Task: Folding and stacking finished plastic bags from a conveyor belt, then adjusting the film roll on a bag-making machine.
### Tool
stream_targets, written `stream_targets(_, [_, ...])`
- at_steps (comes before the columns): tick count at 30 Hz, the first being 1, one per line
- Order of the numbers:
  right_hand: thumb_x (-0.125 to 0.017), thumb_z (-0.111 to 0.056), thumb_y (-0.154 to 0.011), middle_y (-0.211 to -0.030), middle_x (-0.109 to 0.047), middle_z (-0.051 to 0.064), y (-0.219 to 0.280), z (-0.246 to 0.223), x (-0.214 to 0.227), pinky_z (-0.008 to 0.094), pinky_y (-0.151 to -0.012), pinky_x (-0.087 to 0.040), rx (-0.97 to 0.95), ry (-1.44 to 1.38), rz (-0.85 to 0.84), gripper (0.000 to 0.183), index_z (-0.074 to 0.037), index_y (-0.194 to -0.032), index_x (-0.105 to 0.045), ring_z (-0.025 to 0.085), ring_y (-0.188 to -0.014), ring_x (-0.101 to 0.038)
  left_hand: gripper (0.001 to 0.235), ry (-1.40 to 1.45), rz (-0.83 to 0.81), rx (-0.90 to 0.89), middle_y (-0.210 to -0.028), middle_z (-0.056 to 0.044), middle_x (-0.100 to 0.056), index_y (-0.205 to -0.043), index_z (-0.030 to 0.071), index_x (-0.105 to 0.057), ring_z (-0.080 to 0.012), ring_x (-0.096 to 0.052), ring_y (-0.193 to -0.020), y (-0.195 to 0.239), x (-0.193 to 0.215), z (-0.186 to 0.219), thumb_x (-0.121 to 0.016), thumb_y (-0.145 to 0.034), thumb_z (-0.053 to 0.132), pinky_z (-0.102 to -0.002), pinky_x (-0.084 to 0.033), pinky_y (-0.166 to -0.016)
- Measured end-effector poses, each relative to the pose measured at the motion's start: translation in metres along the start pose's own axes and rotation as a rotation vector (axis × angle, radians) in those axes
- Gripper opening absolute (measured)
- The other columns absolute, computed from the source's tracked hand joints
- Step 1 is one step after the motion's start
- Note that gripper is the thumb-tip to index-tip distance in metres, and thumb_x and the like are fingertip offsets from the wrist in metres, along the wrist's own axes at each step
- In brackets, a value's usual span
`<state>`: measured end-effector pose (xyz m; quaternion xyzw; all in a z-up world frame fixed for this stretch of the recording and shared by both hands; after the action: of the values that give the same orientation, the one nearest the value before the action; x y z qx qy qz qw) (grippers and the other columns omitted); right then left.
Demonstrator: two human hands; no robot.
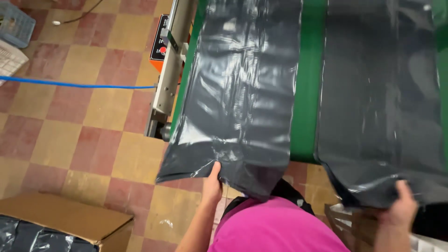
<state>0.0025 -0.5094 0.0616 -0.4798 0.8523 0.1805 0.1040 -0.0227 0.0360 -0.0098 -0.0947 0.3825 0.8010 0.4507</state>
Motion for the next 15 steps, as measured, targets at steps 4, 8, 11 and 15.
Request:
stream_targets(4, [-0.052, -0.043, -0.098, -0.144, -0.06, 0.0, -0.01, -0.115, -0.14, 0.044, -0.121, -0.041, 0.09, 0.169, -0.102, 0.054, -0.012, -0.141, -0.052, 0.023, -0.138, -0.053, 0.051, 0.091, -0.11, -0.106, -0.132, -0.012, -0.064, -0.141, -0.003, -0.054, -0.0232, -0.064, -0.118, 0.007, -0.055, 0.067, -0.069, -0.097, 0.018, -0.039, -0.053, -0.101])
stream_targets(8, [-0.045, -0.049, -0.105, -0.14, -0.06, 0.001, -0.219, -0.061, -0.085, 0.047, -0.108, -0.036, -0.018, -0.095, -0.207, 0.054, -0.017, -0.147, -0.056, 0.023, -0.124, -0.047, 0.049, 0.116, -0.189, -0.182, -0.127, -0.014, -0.065, -0.137, -0.002, -0.052, -0.0237, -0.066, -0.111, -0.068, -0.218, 0.15, -0.069, -0.097, 0.019, -0.04, -0.056, -0.093])
stream_targets(11, [-0.045, -0.065, -0.1, -0.13, -0.064, 0.008, -0.246, -0.057, -0.194, 0.056, -0.115, -0.05, -0.017, -0.217, -0.344, 0.067, -0.015, -0.142, -0.061, 0.032, -0.126, -0.062, 0.051, 0.012, -0.367, -0.262, -0.128, -0.013, -0.067, -0.139, -0.003, -0.053, -0.0214, -0.066, -0.112, -0.165, -0.325, 0.185, -0.067, -0.1, 0.027, -0.035, -0.054, -0.094])
stream_targets(15, [-0.048, -0.053, -0.111, -0.107, -0.063, 0.007, -0.216, 0.064, -0.274, 0.043, -0.082, -0.055, -0.536, -0.376, -0.774, 0.041, -0.012, -0.111, -0.054, 0.026, -0.094, -0.062, 0.045, -0.343, -0.424, -0.319, -0.125, -0.005, -0.069, -0.134, 0.005, -0.06, -0.0187, -0.065, -0.11, -0.275, -0.368, 0.192, -0.058, -0.103, 0.037, -0.035, -0.053, -0.086])
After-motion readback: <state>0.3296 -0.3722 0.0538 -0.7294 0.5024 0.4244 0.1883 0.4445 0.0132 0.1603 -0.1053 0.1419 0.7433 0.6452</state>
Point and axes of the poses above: each hand's wrist, its own y-axis away from the middle knuckle, its own x-axis out of the back of the hand, z = x × y, the point moved 1 cm from there along -y, towards the middle knuckle
